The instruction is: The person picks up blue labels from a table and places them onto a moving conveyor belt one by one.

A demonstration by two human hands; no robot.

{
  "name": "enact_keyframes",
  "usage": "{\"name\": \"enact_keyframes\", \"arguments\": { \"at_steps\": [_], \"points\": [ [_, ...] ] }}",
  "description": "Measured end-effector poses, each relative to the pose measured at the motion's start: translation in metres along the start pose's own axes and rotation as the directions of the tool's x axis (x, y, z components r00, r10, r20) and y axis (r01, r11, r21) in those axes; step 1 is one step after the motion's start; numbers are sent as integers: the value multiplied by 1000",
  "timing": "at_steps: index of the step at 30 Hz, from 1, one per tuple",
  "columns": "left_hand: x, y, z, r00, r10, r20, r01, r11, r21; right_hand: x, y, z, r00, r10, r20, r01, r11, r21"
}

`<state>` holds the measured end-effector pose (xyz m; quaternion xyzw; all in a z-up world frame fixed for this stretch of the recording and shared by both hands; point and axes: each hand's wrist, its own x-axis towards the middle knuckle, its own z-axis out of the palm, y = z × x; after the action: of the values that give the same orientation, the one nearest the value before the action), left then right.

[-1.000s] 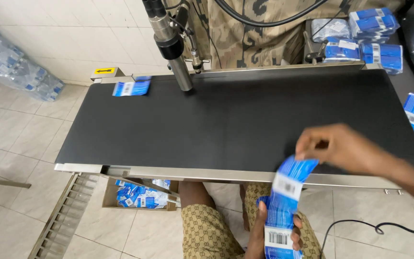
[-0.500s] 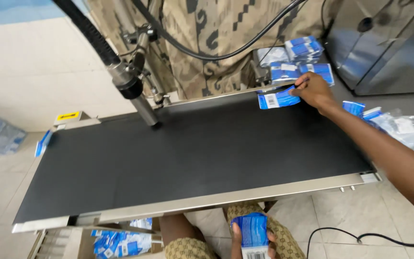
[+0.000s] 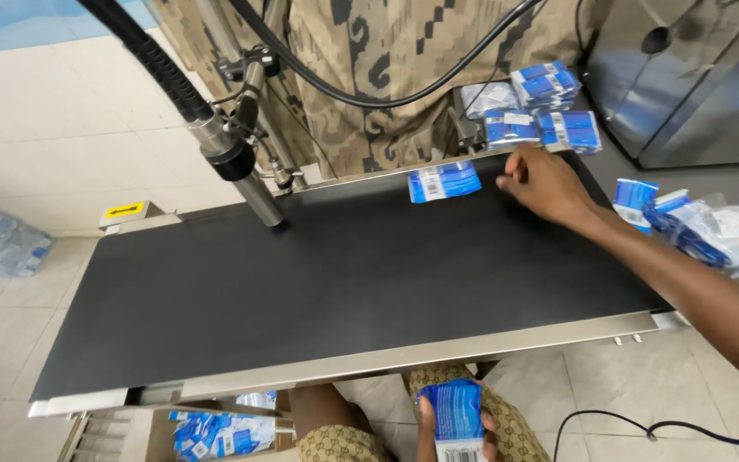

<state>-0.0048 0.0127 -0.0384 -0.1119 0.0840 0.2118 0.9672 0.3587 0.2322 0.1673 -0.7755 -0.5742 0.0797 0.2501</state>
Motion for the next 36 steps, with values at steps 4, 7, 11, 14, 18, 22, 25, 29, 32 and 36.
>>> {"name": "enact_keyframes", "arguments": {
  "at_steps": [4, 7, 11, 14, 18, 22, 25, 29, 32, 36],
  "points": [
    [15, 7, -44, 983, -65, 171, 81, 993, -87, -98, -60, -16, 933, -250, 259, 166, 938, 306],
    [7, -2, -8, 988, -90, 125, 89, 996, 12, -176, -73, 5, 855, -380, 353, 250, 898, 362],
    [-9, -28, 81, 972, 156, -176, -179, 976, -121, -228, -98, 11, 628, -44, 777, 27, 999, 35],
    [-11, -33, 79, 955, 195, -225, -219, 972, -87, -240, -81, 33, 713, -183, 677, 36, 974, 225],
    [-21, -34, 80, 959, 137, -248, -162, 983, -85, -236, -82, 34, 761, -109, 639, -17, 982, 187],
    [-22, -34, 69, 986, 49, -156, -83, 973, -215, -226, -79, 25, 785, -153, 600, -24, 961, 276],
    [-26, -32, 67, 989, 22, -147, -52, 978, -203, -217, -85, 12, 752, -373, 543, 85, 872, 481],
    [-28, -33, 71, 988, 94, -123, -110, 985, -136, -201, -91, -3, 749, -211, 628, -64, 920, 386],
    [-28, -31, 63, 995, 42, -94, -55, 988, -145, -189, -107, -15, 709, 30, 705, -228, 955, 188],
    [-26, -25, 57, 995, 21, -100, -20, 1000, 9, -187, -119, -27, 721, 27, 692, -217, 958, 189]
  ]
}}
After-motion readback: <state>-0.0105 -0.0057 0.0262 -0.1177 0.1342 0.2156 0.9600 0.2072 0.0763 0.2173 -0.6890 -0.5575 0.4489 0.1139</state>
